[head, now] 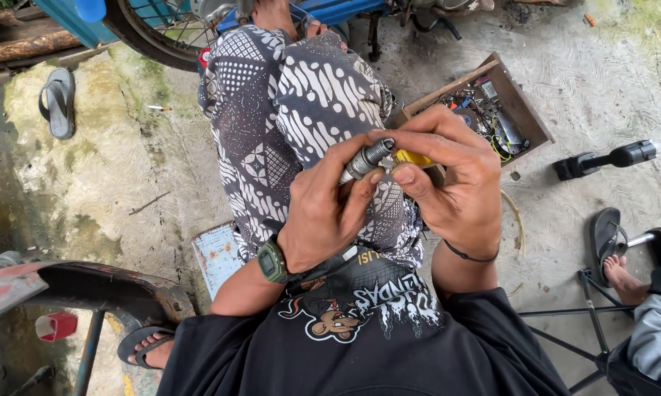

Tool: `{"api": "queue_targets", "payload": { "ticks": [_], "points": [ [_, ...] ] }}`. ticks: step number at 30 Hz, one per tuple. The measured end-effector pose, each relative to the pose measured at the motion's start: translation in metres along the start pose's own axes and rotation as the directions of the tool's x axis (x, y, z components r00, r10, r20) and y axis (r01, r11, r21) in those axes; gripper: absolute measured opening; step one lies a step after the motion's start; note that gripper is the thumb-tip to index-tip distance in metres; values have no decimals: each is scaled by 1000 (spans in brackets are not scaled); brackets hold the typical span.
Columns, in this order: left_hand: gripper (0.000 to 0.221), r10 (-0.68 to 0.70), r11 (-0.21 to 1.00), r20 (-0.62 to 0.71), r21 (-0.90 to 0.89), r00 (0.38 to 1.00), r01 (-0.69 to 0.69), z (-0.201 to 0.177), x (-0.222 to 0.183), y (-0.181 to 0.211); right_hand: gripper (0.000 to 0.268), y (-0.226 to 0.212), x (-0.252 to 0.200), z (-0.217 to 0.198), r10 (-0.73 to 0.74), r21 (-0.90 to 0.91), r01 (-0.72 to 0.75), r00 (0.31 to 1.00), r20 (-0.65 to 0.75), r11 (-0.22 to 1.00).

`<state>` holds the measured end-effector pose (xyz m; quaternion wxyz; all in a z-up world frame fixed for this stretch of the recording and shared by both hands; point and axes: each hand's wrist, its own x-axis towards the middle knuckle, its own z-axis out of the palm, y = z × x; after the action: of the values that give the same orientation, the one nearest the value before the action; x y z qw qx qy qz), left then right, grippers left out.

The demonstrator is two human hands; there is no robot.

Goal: Cleaning and adjusting a motorcycle spark plug using a small hand tool while sitting on the ground.

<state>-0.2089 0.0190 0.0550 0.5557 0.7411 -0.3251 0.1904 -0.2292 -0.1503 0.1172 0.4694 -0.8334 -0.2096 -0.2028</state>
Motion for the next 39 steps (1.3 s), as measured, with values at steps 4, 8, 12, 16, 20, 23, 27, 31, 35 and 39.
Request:
{"api": "queue_targets", "payload": {
  "ticks": [4,8,12,16,20,23,27,31,35,39],
  "points": [
    [32,42,999,-7,21,999,-42,1,0,-2,47,3,-1,-1,-16,-23,16,1000,-3,1000],
    [31,-112,962,100,-239,989,133,-3,3,-2,47,4,-1,-2,-7,-11,7,1000,10,1000],
    [33,-291,857,219,-373,931,355,-12,9,10,44,3,-2,-2,12,1,-12,1000,12,1000],
    [37,-162,923,137,-328,977,199,-6,3,0,50,2,-1,-1,-4,-19,4,1000,10,1000],
    [32,-35,993,32,-113,999,39,-1,0,-5,47,1,-1,1,-17,-31,16,1000,-9,999],
    [32,49,998,3,-32,999,-49,2,-1,-6,45,-2,-1,1,-23,-44,22,1000,-12,999],
    [34,128,992,-17,23,992,-127,9,-2,-12,42,-2,0,2,-33,-80,31,999,-24,996],
    [34,42,998,-8,-43,999,-43,6,-3,-9,43,3,-2,1,-34,-43,33,999,-27,999],
    [35,-107,972,69,-203,992,119,-1,2,-1,46,3,-4,-1,-15,-31,15,1000,8,999],
    [33,-192,912,123,-344,974,223,-5,4,2,42,4,-4,0,-29,-30,29,1000,5,999]
  ]
}}
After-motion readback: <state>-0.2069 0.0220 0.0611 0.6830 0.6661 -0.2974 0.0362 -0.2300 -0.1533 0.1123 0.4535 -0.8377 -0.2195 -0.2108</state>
